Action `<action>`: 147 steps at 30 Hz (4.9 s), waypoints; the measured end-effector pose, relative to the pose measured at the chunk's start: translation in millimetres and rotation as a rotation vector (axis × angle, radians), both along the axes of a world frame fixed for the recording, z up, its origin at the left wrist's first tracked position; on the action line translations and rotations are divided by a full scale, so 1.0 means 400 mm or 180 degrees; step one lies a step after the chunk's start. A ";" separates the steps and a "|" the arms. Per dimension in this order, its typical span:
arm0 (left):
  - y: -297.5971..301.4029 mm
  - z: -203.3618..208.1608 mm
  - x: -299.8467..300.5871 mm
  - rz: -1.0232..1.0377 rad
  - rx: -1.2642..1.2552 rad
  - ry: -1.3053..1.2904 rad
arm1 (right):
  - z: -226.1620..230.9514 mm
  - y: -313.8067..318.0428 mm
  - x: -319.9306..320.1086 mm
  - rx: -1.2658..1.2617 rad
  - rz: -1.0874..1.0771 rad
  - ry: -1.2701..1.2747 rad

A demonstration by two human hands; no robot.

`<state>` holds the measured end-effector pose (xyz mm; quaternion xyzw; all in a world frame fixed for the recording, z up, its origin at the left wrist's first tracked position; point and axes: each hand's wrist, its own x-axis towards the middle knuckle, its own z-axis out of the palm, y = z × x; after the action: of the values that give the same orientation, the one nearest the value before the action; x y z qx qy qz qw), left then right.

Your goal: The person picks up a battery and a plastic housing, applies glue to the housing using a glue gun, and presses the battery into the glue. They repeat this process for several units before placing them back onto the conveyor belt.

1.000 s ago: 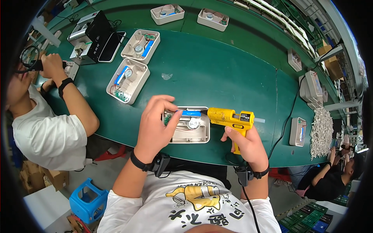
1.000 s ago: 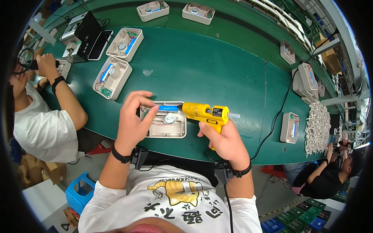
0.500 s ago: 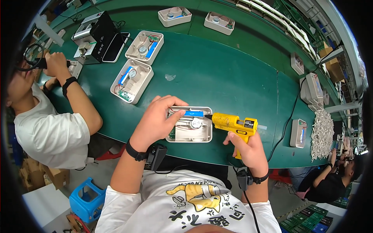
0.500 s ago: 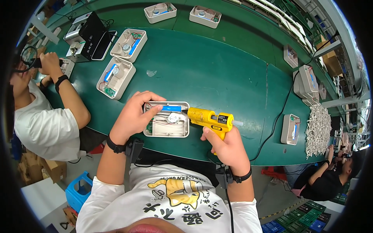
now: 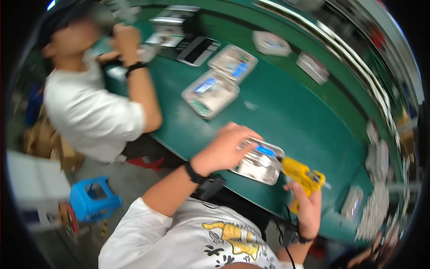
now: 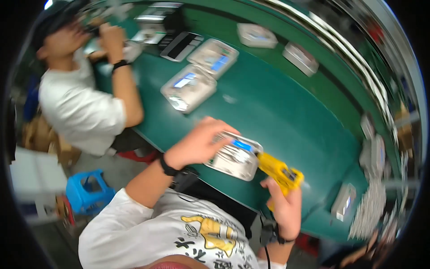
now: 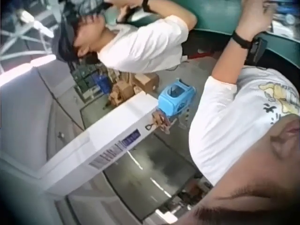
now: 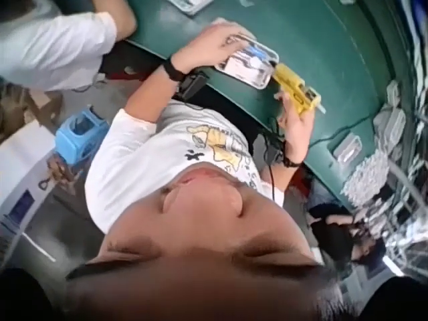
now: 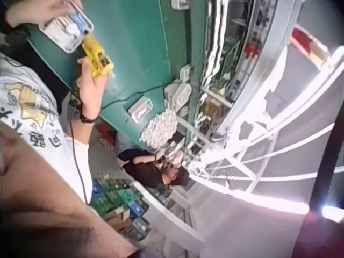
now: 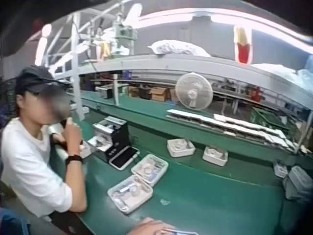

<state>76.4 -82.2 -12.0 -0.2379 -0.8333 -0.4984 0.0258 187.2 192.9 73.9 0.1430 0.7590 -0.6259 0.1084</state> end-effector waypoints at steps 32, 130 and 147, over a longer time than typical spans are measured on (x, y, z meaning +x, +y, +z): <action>-0.021 0.044 -0.022 -0.0820 -0.0310 -0.0480 | 0.002 -0.061 -0.096 -0.0450 0.0702 -0.0461; 0.567 0.191 -0.811 0.1691 -0.2385 -0.1062 | -0.130 0.327 -0.175 -0.3400 -0.1563 0.1425; -0.064 0.364 -0.349 0.1398 -0.2493 0.0275 | -0.156 0.377 -0.174 -0.3410 -0.1309 0.1693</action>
<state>-63.2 -108.0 133.5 -0.0678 -0.9880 -0.1179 0.0738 117.7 343.7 11.3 0.0514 0.2982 -0.9412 -0.1500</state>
